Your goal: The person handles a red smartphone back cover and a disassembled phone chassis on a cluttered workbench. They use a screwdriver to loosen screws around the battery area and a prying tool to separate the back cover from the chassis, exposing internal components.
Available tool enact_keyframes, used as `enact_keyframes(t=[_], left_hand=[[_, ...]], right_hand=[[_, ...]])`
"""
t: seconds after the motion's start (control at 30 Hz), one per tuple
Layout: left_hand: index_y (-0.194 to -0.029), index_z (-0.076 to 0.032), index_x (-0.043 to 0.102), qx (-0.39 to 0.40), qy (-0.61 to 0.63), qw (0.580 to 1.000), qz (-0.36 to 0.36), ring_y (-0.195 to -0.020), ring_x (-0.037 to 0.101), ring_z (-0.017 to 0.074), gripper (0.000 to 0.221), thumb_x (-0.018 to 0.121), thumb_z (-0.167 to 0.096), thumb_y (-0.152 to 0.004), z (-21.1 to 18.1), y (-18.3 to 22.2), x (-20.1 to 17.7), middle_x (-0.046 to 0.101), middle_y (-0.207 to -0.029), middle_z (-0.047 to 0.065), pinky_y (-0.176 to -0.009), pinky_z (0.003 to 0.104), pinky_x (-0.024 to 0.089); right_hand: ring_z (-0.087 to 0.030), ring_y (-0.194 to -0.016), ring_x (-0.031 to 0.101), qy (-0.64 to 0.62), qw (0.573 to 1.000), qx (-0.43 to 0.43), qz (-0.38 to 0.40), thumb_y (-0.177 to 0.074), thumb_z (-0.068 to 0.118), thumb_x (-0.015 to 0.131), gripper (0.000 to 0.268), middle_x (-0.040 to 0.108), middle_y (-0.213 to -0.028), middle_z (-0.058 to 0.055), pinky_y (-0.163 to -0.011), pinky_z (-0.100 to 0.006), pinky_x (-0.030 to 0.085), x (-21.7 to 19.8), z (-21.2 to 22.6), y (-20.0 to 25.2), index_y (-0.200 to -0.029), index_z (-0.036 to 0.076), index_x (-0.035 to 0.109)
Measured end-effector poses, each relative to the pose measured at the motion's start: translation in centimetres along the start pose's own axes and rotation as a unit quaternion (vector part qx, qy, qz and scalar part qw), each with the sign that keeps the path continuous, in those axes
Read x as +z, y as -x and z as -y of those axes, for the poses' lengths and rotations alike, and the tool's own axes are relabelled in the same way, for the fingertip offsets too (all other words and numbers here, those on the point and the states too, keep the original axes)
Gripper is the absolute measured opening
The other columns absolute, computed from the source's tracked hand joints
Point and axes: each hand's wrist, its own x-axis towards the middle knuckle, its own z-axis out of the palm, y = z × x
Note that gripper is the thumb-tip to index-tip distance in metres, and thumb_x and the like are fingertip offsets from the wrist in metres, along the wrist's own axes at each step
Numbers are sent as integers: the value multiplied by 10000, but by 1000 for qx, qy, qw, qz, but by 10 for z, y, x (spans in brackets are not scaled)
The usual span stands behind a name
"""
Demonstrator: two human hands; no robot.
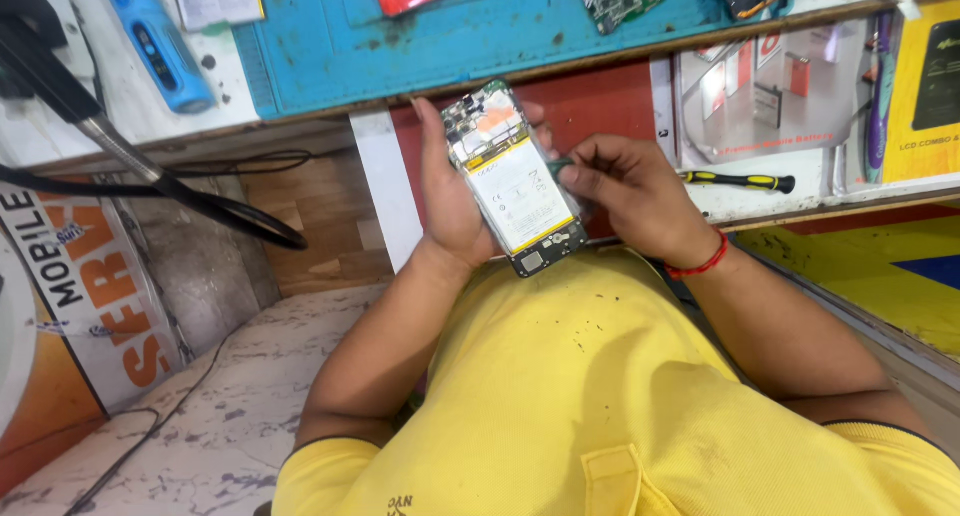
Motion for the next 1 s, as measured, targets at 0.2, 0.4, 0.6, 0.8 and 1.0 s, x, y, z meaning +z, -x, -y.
enact_keyframes(t=[0.2, 0.4, 0.6, 0.8, 1.0], left_hand=[[-1223, 47, 619, -20, 1, 1000, -5, -931, 684, 271, 973, 259, -825, -987, 2, 3, 10, 665, -1018, 164, -852, 430, 588], [-1282, 56, 621, -23, -20, 999, 38, -999, 688, 282, 1007, 242, -833, -1000, 0, 5, 5, 676, -1074, 176, -901, 434, 597], [-1263, 35, 606, -6, -10, 999, 37, -1044, 692, 278, 1000, 225, -842, -969, 5, 11, 7, 684, -1108, 193, -924, 436, 599], [-1276, 43, 597, 24, -54, 994, 97, -1015, 677, 242, 999, 223, -837, -984, 5, 13, 1, 667, -1075, 169, -898, 388, 586], [-1278, 64, 595, 71, -82, 992, 64, -1003, 663, 249, 962, 235, -797, -1047, 1, 13, 3, 663, -1061, 181, -889, 382, 565]], right_hand=[[-86, -741, 637, -210, 975, 73, 18, -1017, 118, 674, 101, 698, -873, -12, -661, -239, 519, -7, -10, -2, -1052, 24, 685], [-141, -757, 686, -274, 955, 96, 61, -1031, 127, 653, 109, 711, -875, -52, -676, -297, 565, -9, -11, 3, -1066, 27, 681], [-172, -864, 720, -362, 922, 116, 72, -1031, 129, 618, 117, 714, -949, -60, -787, -332, 592, -5, -13, 4, -1038, 18, 653], [-125, -826, 645, -238, 968, 42, 69, -1101, 139, 645, 126, 667, -941, -47, -736, -275, 532, -12, -25, 4, -1120, 14, 645], [-77, -904, 678, -14, 999, -15, 41, -944, 41, 729, 196, 719, -986, -29, -778, -234, 566, -16, 6, 10, -1119, -12, 661]])
